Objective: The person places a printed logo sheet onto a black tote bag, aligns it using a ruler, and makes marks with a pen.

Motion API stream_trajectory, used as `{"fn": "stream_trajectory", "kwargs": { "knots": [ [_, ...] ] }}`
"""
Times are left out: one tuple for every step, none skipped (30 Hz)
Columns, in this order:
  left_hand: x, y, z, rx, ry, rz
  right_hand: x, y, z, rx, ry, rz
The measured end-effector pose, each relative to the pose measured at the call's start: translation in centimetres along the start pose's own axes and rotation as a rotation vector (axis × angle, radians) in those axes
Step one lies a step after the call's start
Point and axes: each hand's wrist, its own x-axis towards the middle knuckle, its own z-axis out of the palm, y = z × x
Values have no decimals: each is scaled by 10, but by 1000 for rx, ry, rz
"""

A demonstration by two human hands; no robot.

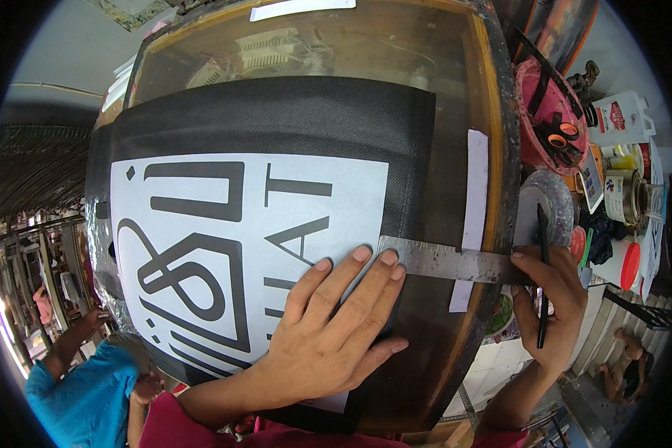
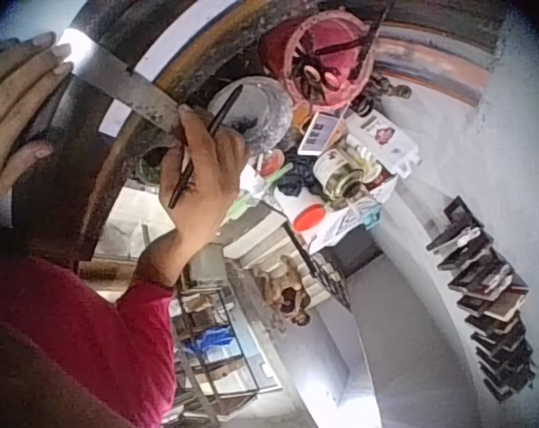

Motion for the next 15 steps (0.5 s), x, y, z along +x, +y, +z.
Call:
{"fn": "stream_trajectory", "kwargs": {
  "knots": [
    [0,0,0,1,-1,0,1,0,0,0,3,-6],
    [0,0,0,2,-2,0,1,0,0,-1,6,-12],
    [0,0,-1,3,-3,0,1,0,-1,1,-12,-18],
    [0,0,0,2,-2,-2,1,0,-2,3,-30,-25],
    [0,0,0,0,0,-3,1,1,-3,6,-49,-32],
    [0,0,0,-1,2,-5,1,1,-3,6,-50,-29],
    [0,0,0,-2,1,-7,1,1,-3,6,-51,-26],
    [-1,1,1,-3,1,-9,0,1,-3,6,-53,-23],
    [-1,1,1,-4,0,-12,1,1,-2,5,-33,-19],
    [0,1,0,-3,0,-10,1,0,0,3,-13,-14],
    [0,1,0,-1,0,-9,1,0,1,2,8,-9],
    [0,1,0,0,0,-8,1,0,1,-1,8,-10],
    [0,1,0,0,0,-9,2,0,1,-3,8,-13],
    [0,1,-1,-1,1,-9,2,-1,1,-5,9,-15],
    [0,1,-1,-1,2,-10,2,-1,1,-8,9,-16]
  ]
}}
